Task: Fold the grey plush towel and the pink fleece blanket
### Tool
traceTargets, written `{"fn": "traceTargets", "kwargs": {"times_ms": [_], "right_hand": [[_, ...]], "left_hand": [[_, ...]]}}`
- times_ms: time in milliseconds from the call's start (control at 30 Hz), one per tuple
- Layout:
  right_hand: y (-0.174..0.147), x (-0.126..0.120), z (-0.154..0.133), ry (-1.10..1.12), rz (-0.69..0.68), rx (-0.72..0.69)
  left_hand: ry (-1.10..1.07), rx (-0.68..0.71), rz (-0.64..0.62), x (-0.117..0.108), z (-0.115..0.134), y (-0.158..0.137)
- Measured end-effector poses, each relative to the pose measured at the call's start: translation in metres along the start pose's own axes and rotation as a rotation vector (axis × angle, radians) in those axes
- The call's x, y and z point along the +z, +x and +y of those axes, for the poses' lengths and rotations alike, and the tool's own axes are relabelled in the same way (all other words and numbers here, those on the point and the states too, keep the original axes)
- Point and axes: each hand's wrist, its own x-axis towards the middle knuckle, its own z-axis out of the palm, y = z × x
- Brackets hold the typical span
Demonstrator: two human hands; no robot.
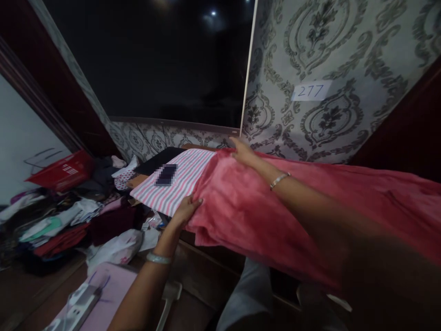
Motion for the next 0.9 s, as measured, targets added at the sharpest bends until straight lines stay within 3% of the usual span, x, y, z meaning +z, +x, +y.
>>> {"fn": "traceTargets", "kwargs": {"times_ms": [100,167,233,300,433,700,800,900], "right_hand": [[-0.051,0.028,-0.002,0.086,-0.259,0.014],[-0.088,0.040,-0.016,0.186,-0.416,-0.086],[-0.120,0.050,-0.032,0.227,-0.491,-0.151],[-0.144,0.060,-0.047,0.198,-0.511,-0.125],[-0.166,0.079,-0.062,0.119,-0.489,0.018],[-0.184,0.084,-0.066,0.177,-0.419,0.071],[-0.183,0.082,-0.058,0.364,-0.266,0.110],[-0.169,0.065,-0.041,0.676,-0.072,0.226]], "left_hand": [[-0.180,0.017,-0.039,-0.002,-0.015,-0.004],[-0.255,0.024,-0.062,-0.004,-0.017,-0.009],[-0.299,-0.006,-0.082,-0.005,-0.016,-0.015],[-0.331,-0.032,-0.070,-0.005,-0.015,-0.019],[-0.384,-0.048,-0.014,-0.003,-0.017,-0.021],[-0.428,-0.034,-0.041,0.010,-0.010,-0.029],[-0.395,0.003,-0.020,0.010,-0.011,-0.032],[-0.343,0.025,0.088,0.004,-0.022,-0.039]]}}
